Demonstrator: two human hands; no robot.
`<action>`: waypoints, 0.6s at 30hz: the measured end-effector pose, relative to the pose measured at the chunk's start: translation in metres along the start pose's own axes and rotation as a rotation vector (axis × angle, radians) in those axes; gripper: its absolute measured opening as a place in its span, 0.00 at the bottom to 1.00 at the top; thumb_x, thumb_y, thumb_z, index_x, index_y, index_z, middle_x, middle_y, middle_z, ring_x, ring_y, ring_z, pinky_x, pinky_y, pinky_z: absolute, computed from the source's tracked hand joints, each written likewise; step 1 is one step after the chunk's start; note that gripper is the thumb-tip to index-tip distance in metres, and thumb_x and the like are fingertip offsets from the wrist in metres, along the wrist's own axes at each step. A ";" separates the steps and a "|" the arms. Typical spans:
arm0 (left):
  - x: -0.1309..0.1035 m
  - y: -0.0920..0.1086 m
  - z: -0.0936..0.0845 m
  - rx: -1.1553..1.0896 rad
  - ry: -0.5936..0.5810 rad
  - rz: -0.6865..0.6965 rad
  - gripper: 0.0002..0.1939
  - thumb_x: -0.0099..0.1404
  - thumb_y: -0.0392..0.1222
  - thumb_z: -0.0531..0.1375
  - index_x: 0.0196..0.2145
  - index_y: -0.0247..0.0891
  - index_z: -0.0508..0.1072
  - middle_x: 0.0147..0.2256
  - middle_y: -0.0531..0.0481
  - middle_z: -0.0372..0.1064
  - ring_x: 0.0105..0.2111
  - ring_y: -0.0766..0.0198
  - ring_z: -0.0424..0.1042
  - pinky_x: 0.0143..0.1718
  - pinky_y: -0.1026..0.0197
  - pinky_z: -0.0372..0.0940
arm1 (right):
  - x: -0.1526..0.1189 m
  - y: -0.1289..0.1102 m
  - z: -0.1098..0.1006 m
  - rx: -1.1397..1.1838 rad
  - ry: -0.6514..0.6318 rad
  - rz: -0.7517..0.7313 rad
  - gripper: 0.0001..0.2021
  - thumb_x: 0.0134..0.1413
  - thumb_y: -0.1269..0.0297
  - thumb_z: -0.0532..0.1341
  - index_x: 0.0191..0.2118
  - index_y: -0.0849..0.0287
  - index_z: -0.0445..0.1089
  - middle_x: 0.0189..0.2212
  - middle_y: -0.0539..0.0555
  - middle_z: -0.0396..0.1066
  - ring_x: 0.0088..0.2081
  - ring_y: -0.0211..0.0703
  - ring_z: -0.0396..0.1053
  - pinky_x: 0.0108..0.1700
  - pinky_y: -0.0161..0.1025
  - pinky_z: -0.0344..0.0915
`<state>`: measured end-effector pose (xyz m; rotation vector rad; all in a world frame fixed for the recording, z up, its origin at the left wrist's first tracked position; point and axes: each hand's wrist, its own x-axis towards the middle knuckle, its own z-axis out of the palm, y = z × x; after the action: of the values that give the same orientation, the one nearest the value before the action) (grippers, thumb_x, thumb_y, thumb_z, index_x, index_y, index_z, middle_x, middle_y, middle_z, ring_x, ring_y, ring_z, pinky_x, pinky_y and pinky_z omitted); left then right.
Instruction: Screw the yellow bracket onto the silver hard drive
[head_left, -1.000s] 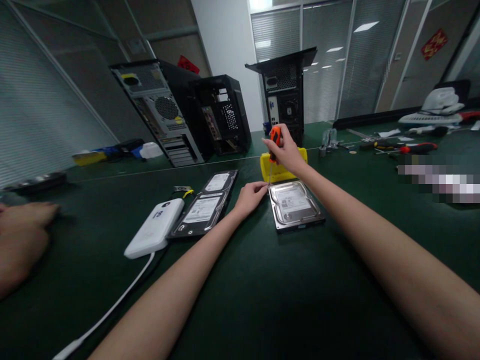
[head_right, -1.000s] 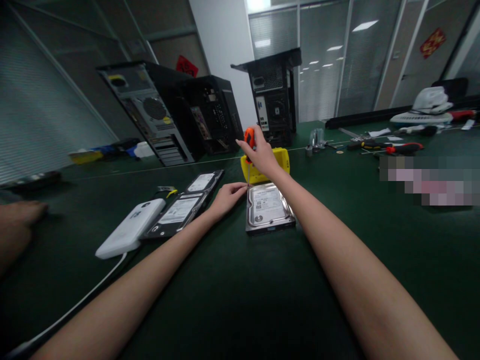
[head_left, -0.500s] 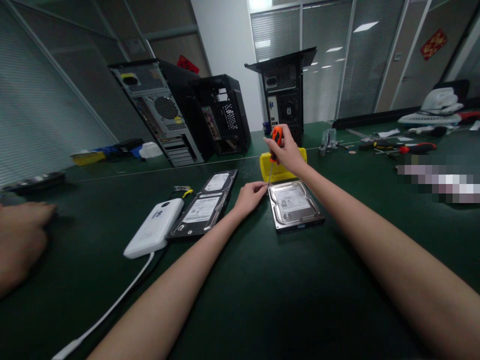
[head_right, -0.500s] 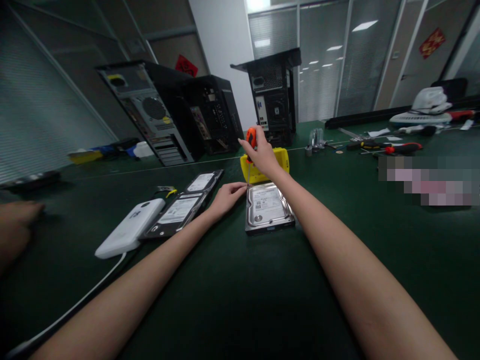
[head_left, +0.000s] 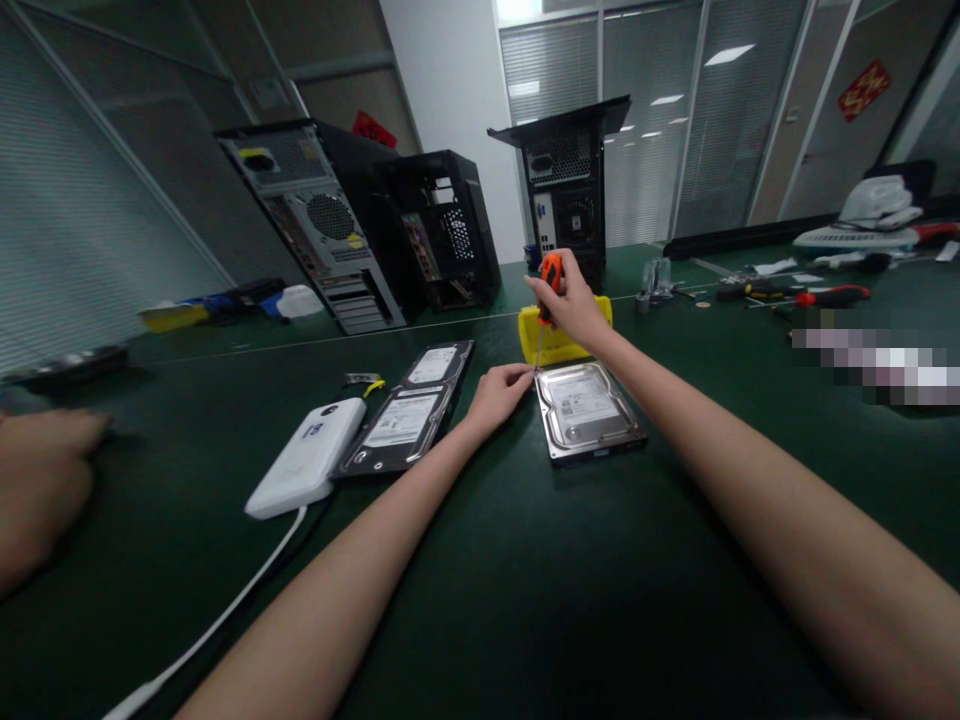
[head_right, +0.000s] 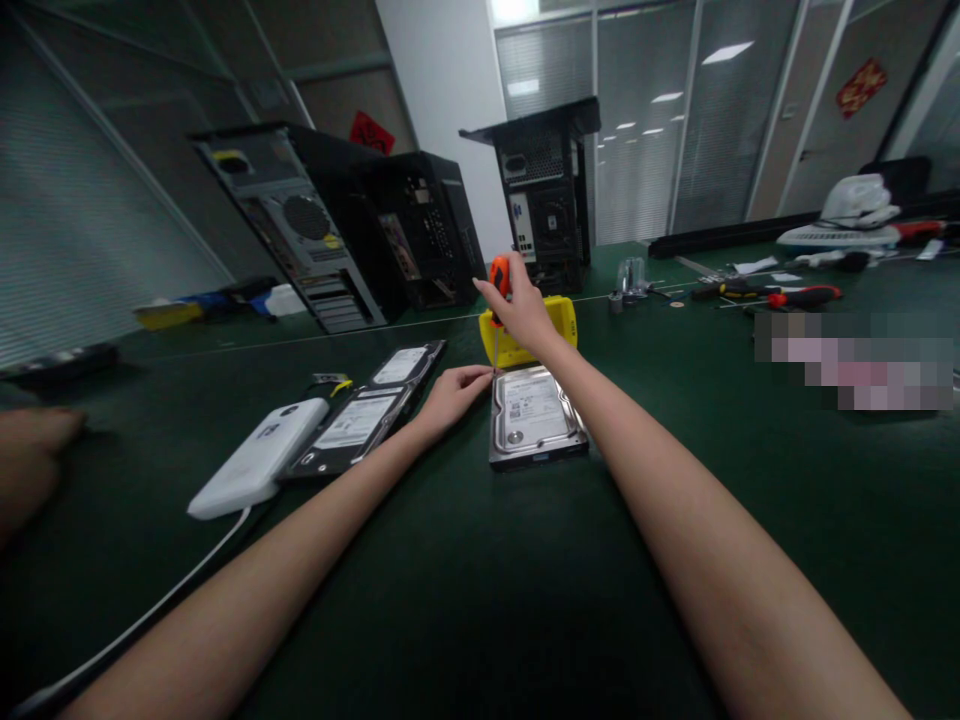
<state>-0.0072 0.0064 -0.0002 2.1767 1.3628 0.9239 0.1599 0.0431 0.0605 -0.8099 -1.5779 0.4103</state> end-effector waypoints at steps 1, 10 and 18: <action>0.000 0.000 0.000 -0.001 -0.001 0.000 0.19 0.64 0.46 0.54 0.45 0.34 0.76 0.43 0.45 0.76 0.43 0.56 0.73 0.46 0.59 0.64 | 0.000 0.000 0.000 -0.003 0.000 -0.004 0.19 0.55 0.47 0.54 0.45 0.55 0.55 0.26 0.49 0.62 0.25 0.39 0.63 0.39 0.47 0.67; 0.000 -0.001 0.000 -0.010 -0.006 -0.005 0.19 0.64 0.46 0.53 0.45 0.35 0.76 0.43 0.45 0.75 0.44 0.56 0.73 0.47 0.59 0.64 | 0.003 0.006 0.002 -0.024 0.021 -0.044 0.19 0.53 0.47 0.56 0.43 0.55 0.56 0.25 0.48 0.62 0.25 0.39 0.63 0.36 0.45 0.67; 0.001 -0.002 0.000 -0.001 -0.008 -0.010 0.19 0.64 0.46 0.53 0.46 0.35 0.76 0.44 0.45 0.75 0.44 0.56 0.73 0.47 0.58 0.65 | 0.000 0.003 -0.003 -0.126 0.083 -0.086 0.18 0.54 0.50 0.57 0.46 0.54 0.56 0.29 0.50 0.62 0.24 0.37 0.61 0.36 0.43 0.65</action>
<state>-0.0081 0.0077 -0.0014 2.1685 1.3686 0.9108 0.1634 0.0445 0.0589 -0.8410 -1.5664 0.2149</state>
